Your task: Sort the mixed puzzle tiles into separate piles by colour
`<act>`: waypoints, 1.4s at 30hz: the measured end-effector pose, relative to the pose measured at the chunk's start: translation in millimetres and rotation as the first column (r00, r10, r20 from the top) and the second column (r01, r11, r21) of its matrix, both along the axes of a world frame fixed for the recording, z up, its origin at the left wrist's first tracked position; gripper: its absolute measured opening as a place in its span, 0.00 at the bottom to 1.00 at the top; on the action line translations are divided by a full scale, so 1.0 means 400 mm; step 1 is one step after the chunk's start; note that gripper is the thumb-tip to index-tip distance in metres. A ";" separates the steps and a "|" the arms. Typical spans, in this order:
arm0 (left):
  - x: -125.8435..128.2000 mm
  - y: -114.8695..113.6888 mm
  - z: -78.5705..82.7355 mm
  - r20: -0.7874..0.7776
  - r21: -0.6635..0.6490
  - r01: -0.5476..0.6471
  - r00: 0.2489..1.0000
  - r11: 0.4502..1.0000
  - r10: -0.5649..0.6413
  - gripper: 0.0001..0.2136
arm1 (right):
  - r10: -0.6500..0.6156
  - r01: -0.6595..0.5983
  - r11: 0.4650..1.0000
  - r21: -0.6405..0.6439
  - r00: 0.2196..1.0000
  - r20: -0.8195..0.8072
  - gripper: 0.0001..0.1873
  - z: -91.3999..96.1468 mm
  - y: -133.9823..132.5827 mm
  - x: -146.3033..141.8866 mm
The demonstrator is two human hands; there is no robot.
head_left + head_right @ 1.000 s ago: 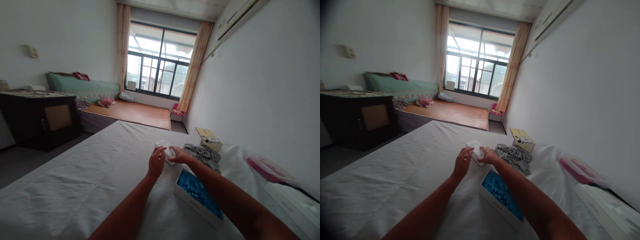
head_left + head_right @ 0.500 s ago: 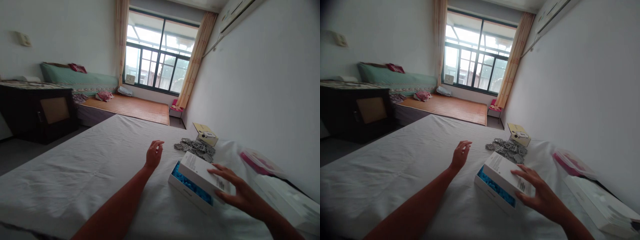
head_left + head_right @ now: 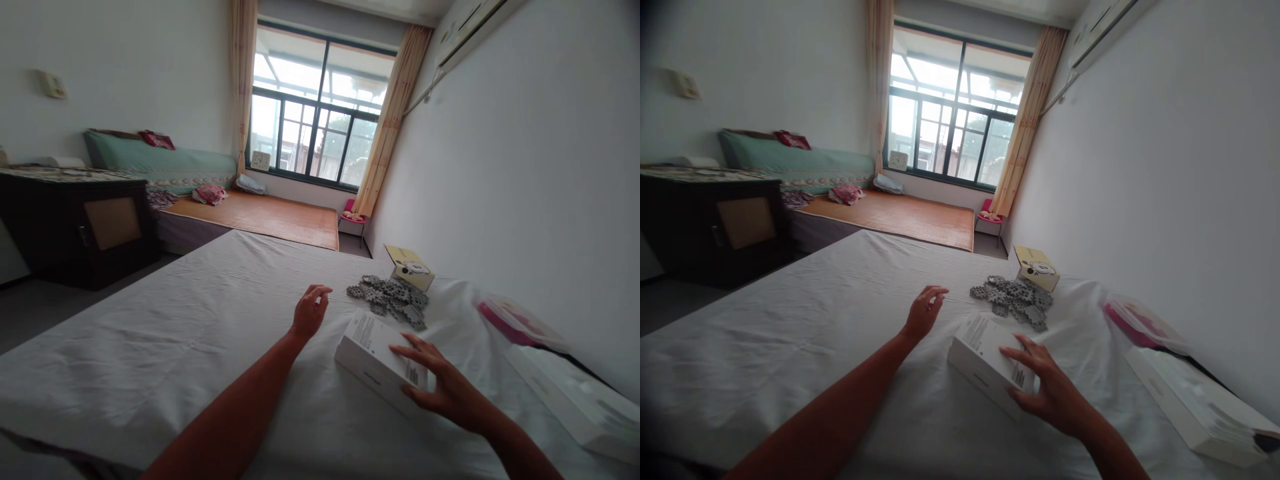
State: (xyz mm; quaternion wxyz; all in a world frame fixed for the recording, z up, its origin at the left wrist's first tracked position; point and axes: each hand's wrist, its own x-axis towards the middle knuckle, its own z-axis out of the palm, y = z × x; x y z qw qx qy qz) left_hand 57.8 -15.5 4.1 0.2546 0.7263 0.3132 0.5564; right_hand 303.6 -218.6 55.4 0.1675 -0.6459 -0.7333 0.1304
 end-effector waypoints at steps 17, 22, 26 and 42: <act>-0.007 0.026 -0.008 -0.066 -0.052 0.071 0.995 0.996 -0.074 0.15 | -0.258 0.380 0.909 0.172 0.838 -0.481 0.50 -0.102 -0.055 0.063; -0.004 0.021 -0.010 -0.106 -0.060 0.090 0.990 0.994 -0.096 0.16 | -0.515 0.681 0.694 0.234 0.697 -0.499 0.50 -0.104 -0.103 0.307; 0.004 0.017 -0.017 -0.157 -0.043 0.113 0.980 0.993 -0.119 0.16 | -0.659 0.747 0.569 0.344 0.665 -0.352 0.52 -0.108 -0.070 0.482; 0.005 -0.006 -0.018 -0.290 -0.001 0.122 0.950 0.993 -0.117 0.12 | -0.897 0.766 0.414 0.492 0.434 0.080 0.42 -0.147 0.283 0.661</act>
